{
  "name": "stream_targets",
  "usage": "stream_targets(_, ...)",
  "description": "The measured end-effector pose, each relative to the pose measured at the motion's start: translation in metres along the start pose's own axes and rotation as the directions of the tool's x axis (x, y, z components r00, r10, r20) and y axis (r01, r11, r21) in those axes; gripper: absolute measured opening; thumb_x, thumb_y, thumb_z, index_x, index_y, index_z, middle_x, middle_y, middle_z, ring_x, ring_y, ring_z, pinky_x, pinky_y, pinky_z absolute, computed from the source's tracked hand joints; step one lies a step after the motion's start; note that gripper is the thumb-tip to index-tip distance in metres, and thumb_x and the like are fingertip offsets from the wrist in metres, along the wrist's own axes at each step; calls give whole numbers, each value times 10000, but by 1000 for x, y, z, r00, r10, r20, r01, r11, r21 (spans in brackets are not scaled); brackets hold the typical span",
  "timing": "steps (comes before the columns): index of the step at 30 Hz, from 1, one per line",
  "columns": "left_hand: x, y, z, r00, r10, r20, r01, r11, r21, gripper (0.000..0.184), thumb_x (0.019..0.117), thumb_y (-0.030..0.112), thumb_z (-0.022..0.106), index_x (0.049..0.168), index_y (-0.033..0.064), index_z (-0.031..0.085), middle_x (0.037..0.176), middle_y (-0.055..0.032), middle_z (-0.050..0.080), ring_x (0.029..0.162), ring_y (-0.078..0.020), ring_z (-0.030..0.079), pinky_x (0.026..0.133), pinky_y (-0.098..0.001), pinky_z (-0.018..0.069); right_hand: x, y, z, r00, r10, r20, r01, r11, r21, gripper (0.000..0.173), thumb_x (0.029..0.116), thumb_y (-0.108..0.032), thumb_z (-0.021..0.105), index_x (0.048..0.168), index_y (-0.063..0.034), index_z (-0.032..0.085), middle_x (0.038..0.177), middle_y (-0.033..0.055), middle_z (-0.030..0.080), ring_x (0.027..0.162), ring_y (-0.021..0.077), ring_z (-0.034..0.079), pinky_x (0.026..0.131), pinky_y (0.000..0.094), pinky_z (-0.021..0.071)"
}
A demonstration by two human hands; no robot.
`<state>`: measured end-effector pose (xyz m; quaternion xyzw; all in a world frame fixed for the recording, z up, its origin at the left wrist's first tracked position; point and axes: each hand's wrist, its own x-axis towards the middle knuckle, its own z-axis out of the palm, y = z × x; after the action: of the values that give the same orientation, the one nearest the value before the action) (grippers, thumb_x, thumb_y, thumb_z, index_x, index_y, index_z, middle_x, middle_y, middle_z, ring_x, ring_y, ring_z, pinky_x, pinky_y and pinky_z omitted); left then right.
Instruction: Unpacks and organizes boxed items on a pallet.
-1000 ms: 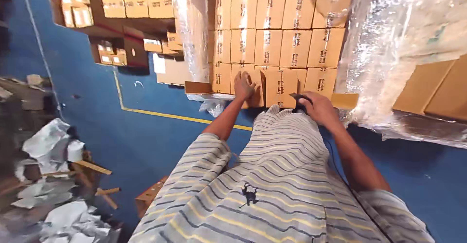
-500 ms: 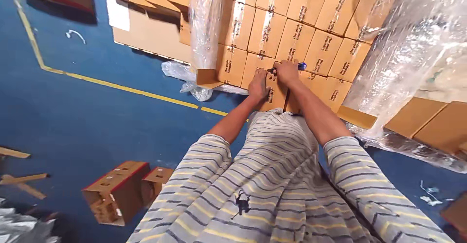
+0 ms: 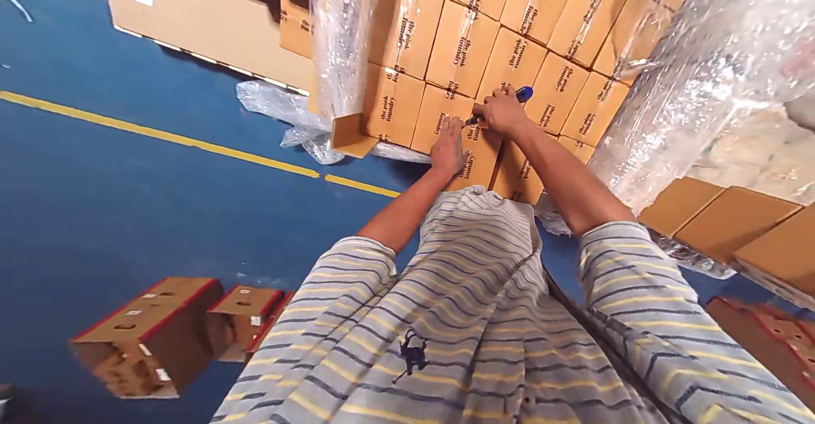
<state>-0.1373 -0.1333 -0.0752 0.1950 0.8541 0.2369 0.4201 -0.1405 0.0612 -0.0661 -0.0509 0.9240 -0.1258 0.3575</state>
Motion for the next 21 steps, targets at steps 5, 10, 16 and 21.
stream_targets(5, 1, -2, -10, 994, 95, 55, -99, 991, 90, 757, 864, 178, 801, 1529, 133, 441, 1641, -96, 362, 1555, -326, 250, 1128, -553, 439, -47, 51, -14, 986, 132, 106, -120, 986, -116, 188, 1000, -147, 614, 1112, -92, 755, 1139, 201, 724, 1244, 461, 585, 1145, 753, 247)
stream_targets(10, 2, 0, -7, 988, 112, 102, -124, 985, 122, 724, 916, 252, 750, 1563, 210, 428, 1655, -143, 306, 1563, -380, 191, 1097, -621, 442, -79, 28, -12, 873, 468, 134, -487, 839, 241, 402, 1075, -335, 494, 1274, -6, 612, 1136, 301, 677, 1093, 510, 658, 852, 709, 511)
stream_targets(16, 7, 2, -16, 994, 94, 56, -97, 994, 42, 425, 1039, 260, 519, 1450, 151, 533, 1569, -127, 447, 1526, -370, 294, 1096, -631, 428, -55, -46, 27, 864, 479, 155, -470, 659, 586, 398, 1061, -374, 514, 1081, -14, 683, 1044, 221, 688, 1015, 400, 676, 839, 619, 535)
stream_targets(21, 9, 4, -17, 997, 71, 29, -71, 997, 13, 417, 1086, 292, 380, 1421, 123, 563, 1538, -116, 499, 1515, -359, 326, 1114, -623, 407, -53, -72, 23, 774, 618, 133, -577, 604, 549, 370, 1048, -377, 516, 1103, -50, 682, 1068, 200, 701, 1037, 379, 692, 809, 595, 553)
